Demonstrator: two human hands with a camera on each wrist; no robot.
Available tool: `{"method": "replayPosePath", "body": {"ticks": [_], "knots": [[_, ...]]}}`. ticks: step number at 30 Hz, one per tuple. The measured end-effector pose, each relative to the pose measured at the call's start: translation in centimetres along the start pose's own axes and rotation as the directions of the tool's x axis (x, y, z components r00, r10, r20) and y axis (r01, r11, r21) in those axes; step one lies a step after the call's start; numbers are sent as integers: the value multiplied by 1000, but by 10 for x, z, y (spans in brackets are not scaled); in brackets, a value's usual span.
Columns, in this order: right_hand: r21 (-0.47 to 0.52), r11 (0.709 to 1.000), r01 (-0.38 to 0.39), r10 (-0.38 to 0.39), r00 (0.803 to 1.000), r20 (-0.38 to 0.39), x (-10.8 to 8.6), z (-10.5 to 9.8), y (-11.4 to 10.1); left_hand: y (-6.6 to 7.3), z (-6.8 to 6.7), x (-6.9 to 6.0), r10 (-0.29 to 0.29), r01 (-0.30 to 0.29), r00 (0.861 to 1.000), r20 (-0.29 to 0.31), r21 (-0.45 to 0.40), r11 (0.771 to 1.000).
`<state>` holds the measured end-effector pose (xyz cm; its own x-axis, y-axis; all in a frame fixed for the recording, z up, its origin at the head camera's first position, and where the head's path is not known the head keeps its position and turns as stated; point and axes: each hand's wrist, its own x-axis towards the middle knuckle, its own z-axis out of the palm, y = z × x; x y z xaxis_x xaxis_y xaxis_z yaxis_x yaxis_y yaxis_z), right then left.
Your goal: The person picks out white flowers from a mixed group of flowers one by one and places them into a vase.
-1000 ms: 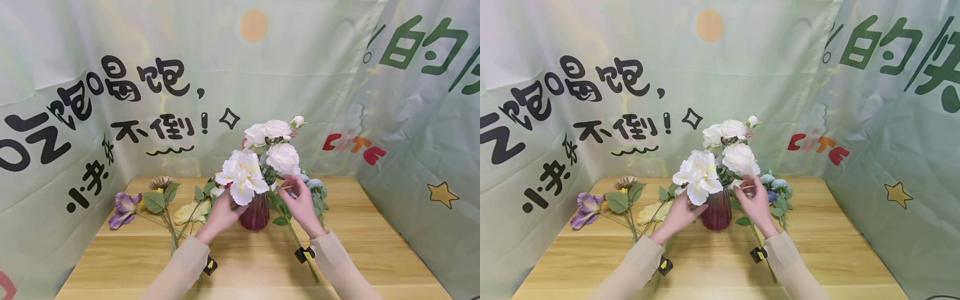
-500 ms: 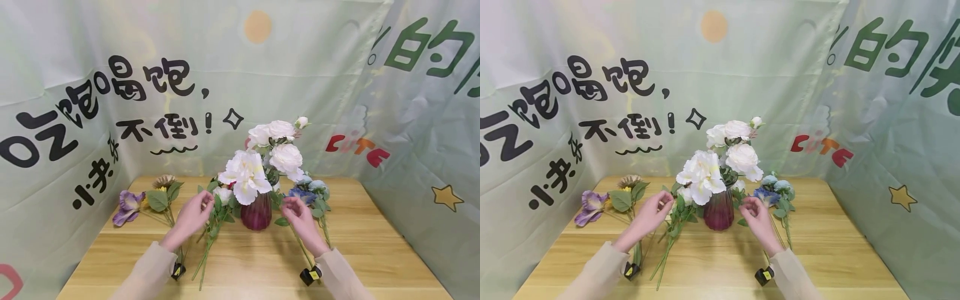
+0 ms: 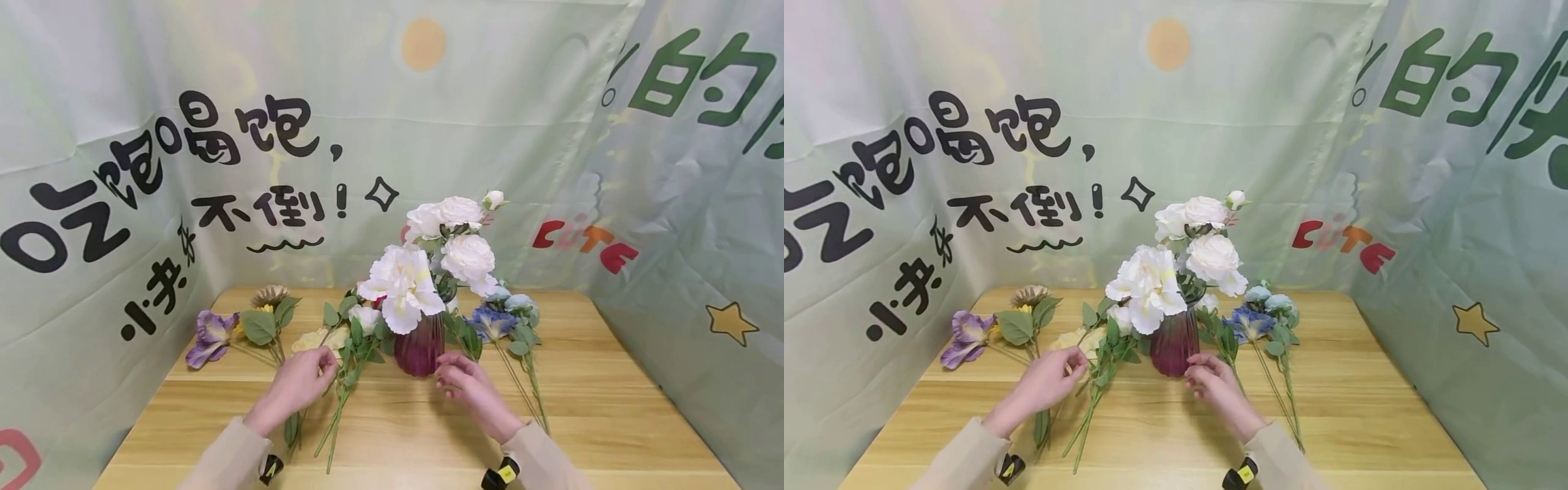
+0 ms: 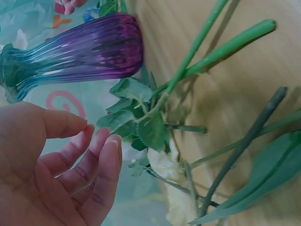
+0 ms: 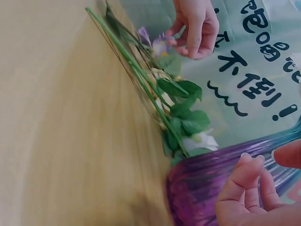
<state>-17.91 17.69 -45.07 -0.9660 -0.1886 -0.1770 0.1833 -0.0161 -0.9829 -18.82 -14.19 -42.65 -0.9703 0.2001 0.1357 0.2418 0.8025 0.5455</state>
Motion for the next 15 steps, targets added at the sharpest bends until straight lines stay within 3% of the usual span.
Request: {"method": "replayPosePath", "body": {"ticks": [5,15], "knots": [[31,999,-24,23,999,32,0,5,5,-4,9,-3,14,-14,1000,19,-4,1000],[49,998,-32,29,998,59,2,9,9,-5,25,2,27,-28,1000,16,76,997]]}}
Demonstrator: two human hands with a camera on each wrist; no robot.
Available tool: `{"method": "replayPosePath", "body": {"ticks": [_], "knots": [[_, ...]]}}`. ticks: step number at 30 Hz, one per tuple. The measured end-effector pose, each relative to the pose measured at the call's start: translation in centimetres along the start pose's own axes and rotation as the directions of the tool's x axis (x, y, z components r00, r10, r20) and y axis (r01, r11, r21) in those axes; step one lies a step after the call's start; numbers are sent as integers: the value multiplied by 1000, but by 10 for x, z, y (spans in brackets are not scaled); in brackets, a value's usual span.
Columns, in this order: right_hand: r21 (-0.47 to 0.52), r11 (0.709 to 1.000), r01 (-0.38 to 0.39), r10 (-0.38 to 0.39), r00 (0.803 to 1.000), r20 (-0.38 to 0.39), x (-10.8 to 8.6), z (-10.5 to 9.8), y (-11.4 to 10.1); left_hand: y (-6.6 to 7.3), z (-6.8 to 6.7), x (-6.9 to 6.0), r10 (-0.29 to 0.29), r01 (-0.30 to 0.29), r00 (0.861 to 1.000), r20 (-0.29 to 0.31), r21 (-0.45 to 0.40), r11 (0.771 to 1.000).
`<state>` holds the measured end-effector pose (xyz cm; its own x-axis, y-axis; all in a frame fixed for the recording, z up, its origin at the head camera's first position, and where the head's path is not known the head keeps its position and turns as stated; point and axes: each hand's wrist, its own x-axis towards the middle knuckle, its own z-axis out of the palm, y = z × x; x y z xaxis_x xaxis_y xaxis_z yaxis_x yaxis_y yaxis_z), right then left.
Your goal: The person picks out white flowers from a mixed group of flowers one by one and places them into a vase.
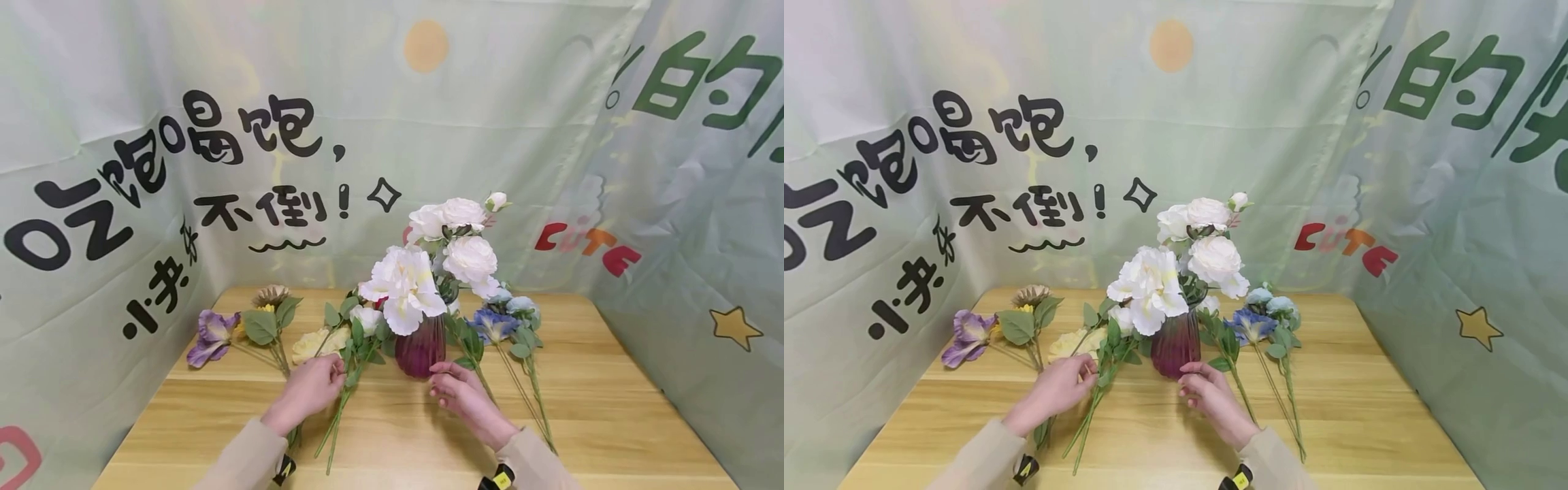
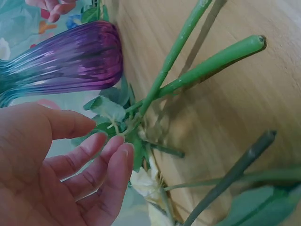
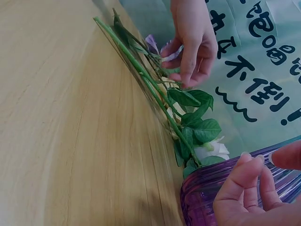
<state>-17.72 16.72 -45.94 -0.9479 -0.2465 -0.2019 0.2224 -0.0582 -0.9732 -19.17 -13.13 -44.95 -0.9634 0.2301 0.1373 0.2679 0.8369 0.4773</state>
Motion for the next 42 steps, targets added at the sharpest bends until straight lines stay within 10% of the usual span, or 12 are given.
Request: {"method": "replayPosePath", "body": {"ticks": [12,28,35,42], "knots": [[41,999,-6,4,999,38,0,-1,1,0,12,-2,-22,19,990,138,23,1000],[20,999,-27,26,998,53,7,-4,5,-9,20,-3,-75,85,989,126,-83,993],[-6,1000,4,-3,999,49,4,-9,10,-22,12,-10,-176,219,973,149,-370,903],[-205,968,146,-184,965,-184,11,-8,0,-27,0,-5,-288,331,944,163,-469,819]]}}
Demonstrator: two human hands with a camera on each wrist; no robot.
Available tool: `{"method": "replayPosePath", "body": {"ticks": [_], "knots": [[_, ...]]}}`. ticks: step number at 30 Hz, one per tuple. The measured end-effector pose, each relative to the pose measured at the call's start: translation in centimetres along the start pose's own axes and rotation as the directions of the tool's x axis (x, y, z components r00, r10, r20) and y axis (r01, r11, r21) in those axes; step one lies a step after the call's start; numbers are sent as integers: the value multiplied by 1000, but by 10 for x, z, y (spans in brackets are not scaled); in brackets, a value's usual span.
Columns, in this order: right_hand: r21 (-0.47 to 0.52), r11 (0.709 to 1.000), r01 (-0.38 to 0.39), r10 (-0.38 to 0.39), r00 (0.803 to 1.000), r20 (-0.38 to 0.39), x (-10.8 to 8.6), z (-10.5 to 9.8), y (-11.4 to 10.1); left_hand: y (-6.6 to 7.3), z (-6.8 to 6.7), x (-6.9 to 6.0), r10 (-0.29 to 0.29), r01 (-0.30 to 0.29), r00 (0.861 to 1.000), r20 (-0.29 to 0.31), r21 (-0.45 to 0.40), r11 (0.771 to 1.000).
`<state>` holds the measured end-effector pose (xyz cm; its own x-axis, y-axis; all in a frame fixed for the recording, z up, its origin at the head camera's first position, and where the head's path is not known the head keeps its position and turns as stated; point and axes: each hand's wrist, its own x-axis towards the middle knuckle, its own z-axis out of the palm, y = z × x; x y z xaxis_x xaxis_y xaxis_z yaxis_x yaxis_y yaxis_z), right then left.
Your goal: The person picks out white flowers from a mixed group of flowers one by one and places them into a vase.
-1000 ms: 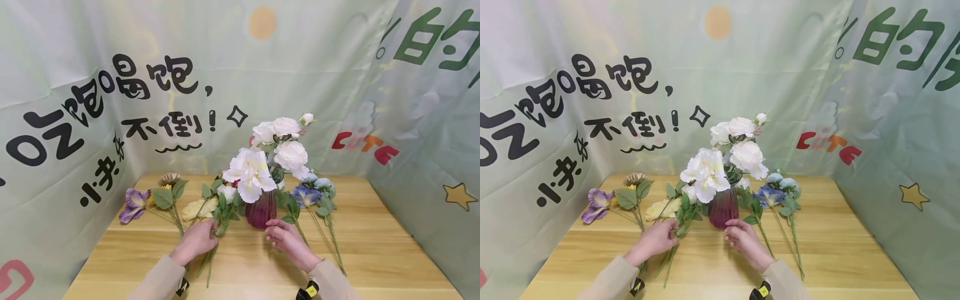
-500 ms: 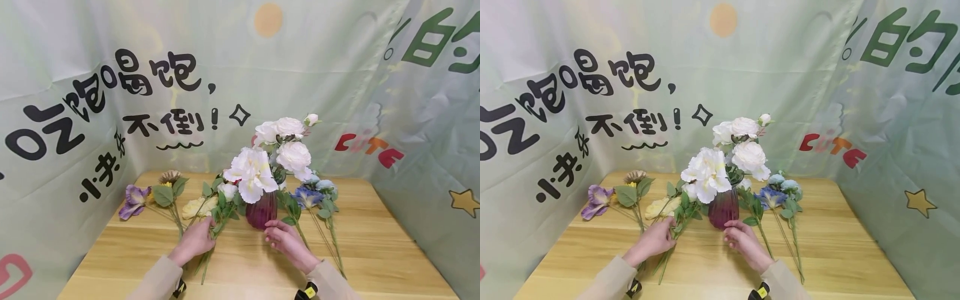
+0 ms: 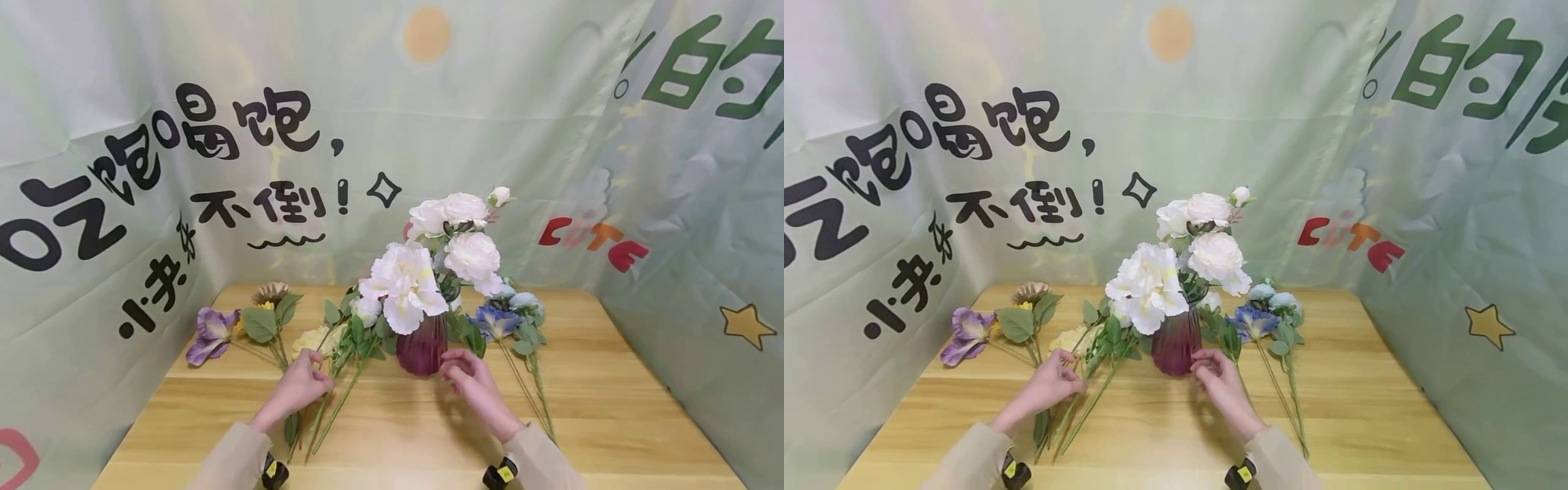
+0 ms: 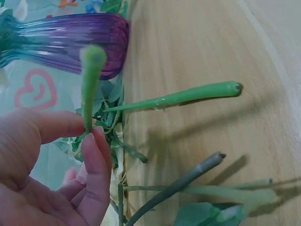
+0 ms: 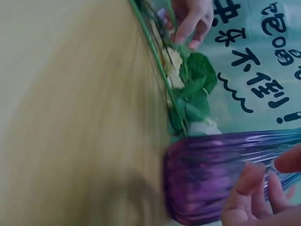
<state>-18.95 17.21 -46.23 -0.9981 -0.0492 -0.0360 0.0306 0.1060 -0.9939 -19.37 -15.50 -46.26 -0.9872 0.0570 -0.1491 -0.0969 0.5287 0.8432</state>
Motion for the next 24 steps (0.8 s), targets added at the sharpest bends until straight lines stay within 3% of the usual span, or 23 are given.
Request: {"method": "replayPosePath", "body": {"ticks": [5,9,17,24], "knots": [[-172,973,156,-182,972,-146,7,5,-12,-1,-5,1,-35,42,996,79,-85,995],[-276,934,226,-285,939,-193,17,8,-18,-4,-4,3,-8,22,992,125,-109,994],[-356,899,257,-342,918,-202,42,20,-30,-4,5,11,19,3,987,158,-137,991],[-411,866,283,-410,874,-262,57,32,-30,-6,1,11,45,4,977,206,-234,972]]}}
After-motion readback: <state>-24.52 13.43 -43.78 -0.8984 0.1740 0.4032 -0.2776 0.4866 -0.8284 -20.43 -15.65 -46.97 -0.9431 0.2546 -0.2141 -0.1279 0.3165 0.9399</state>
